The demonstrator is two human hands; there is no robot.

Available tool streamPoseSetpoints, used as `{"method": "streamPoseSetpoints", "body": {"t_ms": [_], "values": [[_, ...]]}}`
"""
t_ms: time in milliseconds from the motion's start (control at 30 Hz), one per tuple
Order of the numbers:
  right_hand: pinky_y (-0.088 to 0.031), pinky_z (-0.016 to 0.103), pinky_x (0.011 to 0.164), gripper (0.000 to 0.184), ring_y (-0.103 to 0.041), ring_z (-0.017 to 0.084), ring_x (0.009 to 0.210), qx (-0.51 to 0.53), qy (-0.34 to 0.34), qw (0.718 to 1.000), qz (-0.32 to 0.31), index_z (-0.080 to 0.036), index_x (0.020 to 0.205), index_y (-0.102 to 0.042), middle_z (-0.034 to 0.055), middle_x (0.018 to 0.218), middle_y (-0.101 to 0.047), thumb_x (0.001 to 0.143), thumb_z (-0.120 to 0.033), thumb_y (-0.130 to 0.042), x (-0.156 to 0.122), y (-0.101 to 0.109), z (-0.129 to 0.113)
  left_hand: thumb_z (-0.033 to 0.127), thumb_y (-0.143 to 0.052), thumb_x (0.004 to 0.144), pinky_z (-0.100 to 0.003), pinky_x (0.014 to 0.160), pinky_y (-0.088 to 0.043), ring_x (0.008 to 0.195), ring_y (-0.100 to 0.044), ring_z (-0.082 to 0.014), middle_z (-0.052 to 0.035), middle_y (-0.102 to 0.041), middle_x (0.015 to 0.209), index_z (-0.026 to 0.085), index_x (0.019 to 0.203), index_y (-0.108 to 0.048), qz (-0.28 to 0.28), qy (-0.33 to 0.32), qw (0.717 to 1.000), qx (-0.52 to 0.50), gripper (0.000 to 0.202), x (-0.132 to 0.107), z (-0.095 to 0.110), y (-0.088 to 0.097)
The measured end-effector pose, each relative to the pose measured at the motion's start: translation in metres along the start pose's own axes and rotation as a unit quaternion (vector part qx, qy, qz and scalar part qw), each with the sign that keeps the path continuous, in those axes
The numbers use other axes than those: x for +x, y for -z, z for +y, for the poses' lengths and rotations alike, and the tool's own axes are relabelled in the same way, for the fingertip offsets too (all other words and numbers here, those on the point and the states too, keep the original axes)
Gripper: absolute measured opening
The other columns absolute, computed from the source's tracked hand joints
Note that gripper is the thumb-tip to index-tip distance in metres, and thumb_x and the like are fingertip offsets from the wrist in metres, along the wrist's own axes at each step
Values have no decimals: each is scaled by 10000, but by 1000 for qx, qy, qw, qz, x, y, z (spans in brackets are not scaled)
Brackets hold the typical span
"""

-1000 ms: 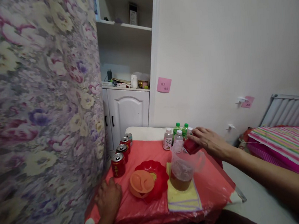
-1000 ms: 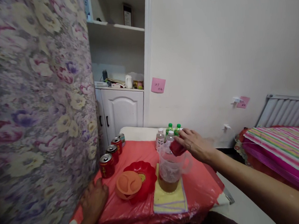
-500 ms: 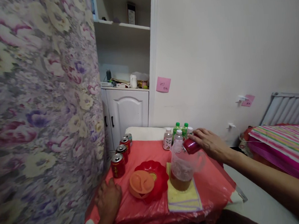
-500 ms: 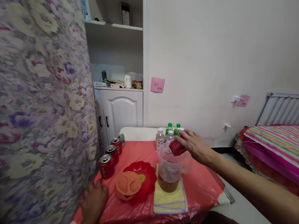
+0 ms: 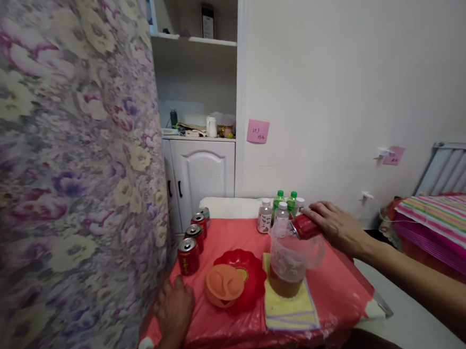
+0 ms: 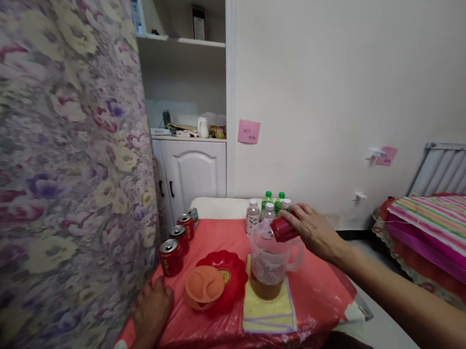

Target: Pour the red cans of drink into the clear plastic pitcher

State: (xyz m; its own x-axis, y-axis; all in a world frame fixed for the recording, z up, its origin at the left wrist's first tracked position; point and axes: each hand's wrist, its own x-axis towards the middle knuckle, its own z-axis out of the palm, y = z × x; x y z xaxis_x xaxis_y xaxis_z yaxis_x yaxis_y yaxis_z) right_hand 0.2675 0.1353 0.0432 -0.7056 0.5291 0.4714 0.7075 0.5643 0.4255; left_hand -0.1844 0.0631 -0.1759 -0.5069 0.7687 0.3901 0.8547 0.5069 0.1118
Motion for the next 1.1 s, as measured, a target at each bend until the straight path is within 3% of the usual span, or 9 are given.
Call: {"method": "streamPoseSetpoints", "body": {"t_ms": [233,333,433,533,633,800,933,967,1100], "values": [[-562,471,948,483,-563,316,1117,59,-53,997,13,-153,1422,-503,172,1267,-645,939,-128,-511,-12,-9,1,222,-307,978,-510,966,-456,1324,-528,-408,-297,-491,1489,68,1263,-608,7,5,999,-44,442,-1,0,-1],[-556,496,963,573,-575,326,1145,125,-103,987,25,-179,1442,-472,167,1299,-629,881,-140,-578,-21,-16,2,182,-315,957,-527,1013,-448,1337,-519,-408,-295,-555,1440,35,1258,-608,1,2,997,-79,446,1,-3,-1],[-514,561,1029,678,-579,357,1220,233,-196,951,56,-202,1464,-426,177,1364,-595,833,-263,-667,-32,-17,1,158,-344,923,-499,1031,-466,1280,-579,-382,-275,-633,1350,25,1225,-621,-8,3,992,-129,431,6,-10,-2],[-480,594,1065,736,-592,382,1250,372,-308,872,74,-219,1430,-445,179,1390,-606,790,-455,-721,-52,-13,-6,134,-395,869,-441,1048,-486,1214,-644,-326,-229,-696,1266,71,1167,-643,-7,14,982,-186,393,14,-21,-2],[-535,548,1004,755,-657,381,1176,519,-400,753,66,-238,1362,-511,161,1296,-694,726,-560,-759,-85,-15,-26,142,-405,829,-390,1069,-495,1171,-678,-276,-181,-731,1211,127,1109,-645,9,25,967,-253,369,19,-34,2],[-567,537,959,761,-717,400,1082,716,-382,585,18,-226,1195,-661,160,1193,-766,560,-598,-854,-136,-37,-103,319,-379,838,-459,1071,-521,1156,-694,-299,-165,-740,1199,172,1105,-624,35,27,931,-362,391,-11,-37,18],[-489,530,1075,896,-661,394,1220,816,-343,464,13,-213,1277,-637,146,1211,-758,521,-635,-868,-133,-42,-175,481,-427,857,-439,1011,-577,1133,-725,-294,-134,-774,1185,192,1115,-662,-8,-14,898,-440,453,-76,-4,36],[-468,521,1099,932,-645,389,1249,830,-339,443,13,-211,1298,-625,147,1232,-751,506,-632,-877,-128,-42,-188,492,-487,845,-468,1015,-574,1142,-721,-313,-133,-780,1187,201,1110,-679,-51,-17,870,-490,438,-95,8,41],[-387,520,1172,1038,-552,402,1363,837,-348,423,12,-199,1349,-597,160,1279,-735,451,-615,-911,-114,-50,-222,474,-617,838,-475,1034,-558,1164,-709,-326,-128,-776,1223,251,1147,-714,-214,-61,763,-607,393,-159,62,60]]}}
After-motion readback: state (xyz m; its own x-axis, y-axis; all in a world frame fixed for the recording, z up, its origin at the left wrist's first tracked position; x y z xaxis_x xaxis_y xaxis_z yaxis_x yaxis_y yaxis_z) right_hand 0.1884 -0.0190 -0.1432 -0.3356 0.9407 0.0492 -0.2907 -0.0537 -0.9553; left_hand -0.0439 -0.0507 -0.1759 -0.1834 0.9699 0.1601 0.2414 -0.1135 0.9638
